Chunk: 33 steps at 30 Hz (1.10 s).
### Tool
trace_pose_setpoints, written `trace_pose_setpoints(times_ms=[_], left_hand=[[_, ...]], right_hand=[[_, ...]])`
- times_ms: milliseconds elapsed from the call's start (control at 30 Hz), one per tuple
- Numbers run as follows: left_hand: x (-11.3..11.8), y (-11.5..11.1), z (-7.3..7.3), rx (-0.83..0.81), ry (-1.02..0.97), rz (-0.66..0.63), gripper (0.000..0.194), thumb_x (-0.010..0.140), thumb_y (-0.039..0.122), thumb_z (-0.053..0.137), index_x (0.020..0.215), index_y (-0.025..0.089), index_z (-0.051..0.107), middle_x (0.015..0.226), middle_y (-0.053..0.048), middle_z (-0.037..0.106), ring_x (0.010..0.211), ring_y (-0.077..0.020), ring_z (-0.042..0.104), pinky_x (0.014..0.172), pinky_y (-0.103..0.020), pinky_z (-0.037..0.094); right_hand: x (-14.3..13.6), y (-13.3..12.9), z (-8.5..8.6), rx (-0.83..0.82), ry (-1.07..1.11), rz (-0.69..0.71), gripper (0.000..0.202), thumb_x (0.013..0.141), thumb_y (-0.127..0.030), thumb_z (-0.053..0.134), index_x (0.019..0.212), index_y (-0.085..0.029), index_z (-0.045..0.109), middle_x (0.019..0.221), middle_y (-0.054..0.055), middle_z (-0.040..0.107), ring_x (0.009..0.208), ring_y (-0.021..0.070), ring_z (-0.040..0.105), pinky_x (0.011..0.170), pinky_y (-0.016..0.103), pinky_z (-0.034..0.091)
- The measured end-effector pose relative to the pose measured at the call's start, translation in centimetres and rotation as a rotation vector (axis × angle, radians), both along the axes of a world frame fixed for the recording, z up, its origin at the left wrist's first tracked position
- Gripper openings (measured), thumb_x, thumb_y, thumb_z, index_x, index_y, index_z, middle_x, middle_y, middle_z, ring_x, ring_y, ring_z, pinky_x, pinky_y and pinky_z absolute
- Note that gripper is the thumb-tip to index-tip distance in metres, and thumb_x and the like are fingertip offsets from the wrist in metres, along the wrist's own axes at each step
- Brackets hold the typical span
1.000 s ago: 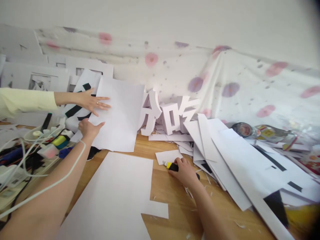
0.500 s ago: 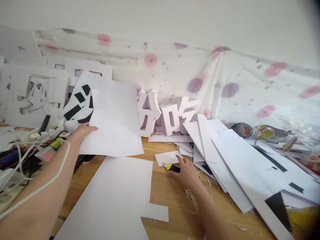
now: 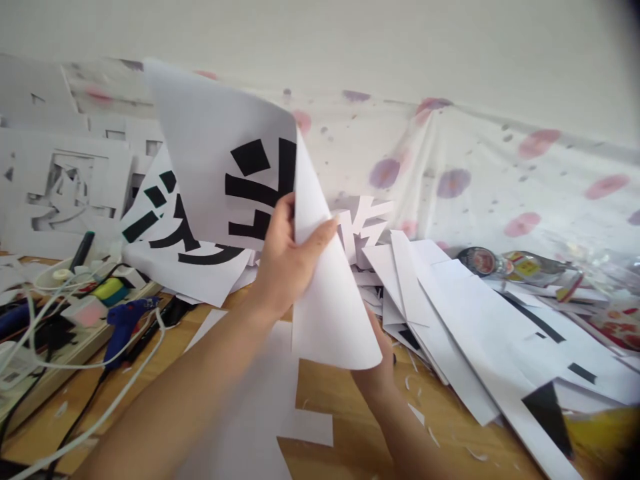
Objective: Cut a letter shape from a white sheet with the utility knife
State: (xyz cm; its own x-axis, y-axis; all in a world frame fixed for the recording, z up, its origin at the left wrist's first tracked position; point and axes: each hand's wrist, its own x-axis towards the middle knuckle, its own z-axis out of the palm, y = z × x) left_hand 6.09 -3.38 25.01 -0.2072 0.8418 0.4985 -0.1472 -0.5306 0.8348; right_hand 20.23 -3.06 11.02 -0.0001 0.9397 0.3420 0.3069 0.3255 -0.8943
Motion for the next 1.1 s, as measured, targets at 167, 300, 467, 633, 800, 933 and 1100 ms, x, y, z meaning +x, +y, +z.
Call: trace_pose_setpoints(times_ms=[167,300,467,633,800,933,1100], left_hand=[[1.7,0.8,-0.9,-0.072,0.058,-0.276,0.061,0.076,0.038,0.062,0.128,0.023,0.036,0.094,-0.005,0.061,0.065,-0.0132,0.060,0.044,-0.020,0.047],[0.4,0.5,-3.4,-0.173,0.089,-0.207,0.058,0.073,0.039,0.065,0.122,0.021,0.041,0.093,-0.005,0.058,0.062,-0.0110,0.057,0.043,-0.020,0.046],[-2.8,0.4,-7.2,-0.343,0.108,-0.033,0.052,0.071,0.039,0.065,0.115,0.022,0.044,0.094,-0.004,0.056,0.060,-0.0090,0.054,0.044,-0.020,0.045],[-4.2,0.1,-9.5,-0.451,0.125,0.033,0.049,0.069,0.039,0.065,0.111,0.021,0.046,0.092,-0.002,0.055,0.060,-0.0088,0.053,0.046,-0.021,0.044],[-4.7,-0.2,-10.3,-0.475,0.164,0.031,0.051,0.068,0.040,0.065,0.110,0.021,0.046,0.091,-0.002,0.055,0.061,-0.0099,0.054,0.045,-0.022,0.044],[-5.4,-0.4,-10.9,-0.475,0.177,0.050,0.049,0.068,0.038,0.064,0.110,0.020,0.045,0.093,-0.003,0.055,0.060,-0.0097,0.054,0.045,-0.022,0.045],[-6.0,-0.5,-11.7,-0.484,0.209,0.039,0.045,0.070,0.035,0.062,0.109,0.020,0.046,0.093,-0.003,0.054,0.062,-0.0095,0.054,0.045,-0.021,0.045]], right_hand=[[5.2,2.9,0.6,-0.204,0.410,-0.452,0.052,0.066,-0.046,0.062,0.106,-0.014,0.059,0.107,0.011,0.064,0.102,0.0282,0.058,0.082,0.039,0.052],[11.2,5.8,0.3,-0.212,0.801,-0.663,0.047,0.070,-0.030,0.061,0.114,-0.015,0.052,0.123,0.008,0.056,0.107,0.0209,0.057,0.080,0.029,0.054],[16.9,7.5,-2.3,-0.339,0.895,-0.771,0.041,0.076,-0.013,0.044,0.117,-0.017,0.045,0.134,0.009,0.045,0.117,0.0202,0.049,0.078,0.031,0.055],[18.3,7.3,-4.6,-0.359,0.861,-0.810,0.045,0.074,-0.011,0.043,0.117,-0.023,0.042,0.138,0.006,0.039,0.116,0.0205,0.050,0.074,0.026,0.055],[18.6,7.4,-5.6,-0.323,0.808,-0.723,0.048,0.075,-0.013,0.036,0.120,-0.028,0.038,0.126,0.006,0.051,0.093,0.0182,0.064,0.068,0.031,0.057],[18.9,7.5,-5.7,-0.329,0.753,-0.697,0.037,0.077,-0.019,0.041,0.114,-0.022,0.044,0.115,0.009,0.057,0.090,0.0187,0.065,0.069,0.031,0.056],[19.2,7.1,-5.5,-0.359,0.677,-0.788,0.041,0.079,-0.024,0.049,0.118,-0.021,0.041,0.130,0.010,0.045,0.109,0.0223,0.054,0.067,0.024,0.053]])
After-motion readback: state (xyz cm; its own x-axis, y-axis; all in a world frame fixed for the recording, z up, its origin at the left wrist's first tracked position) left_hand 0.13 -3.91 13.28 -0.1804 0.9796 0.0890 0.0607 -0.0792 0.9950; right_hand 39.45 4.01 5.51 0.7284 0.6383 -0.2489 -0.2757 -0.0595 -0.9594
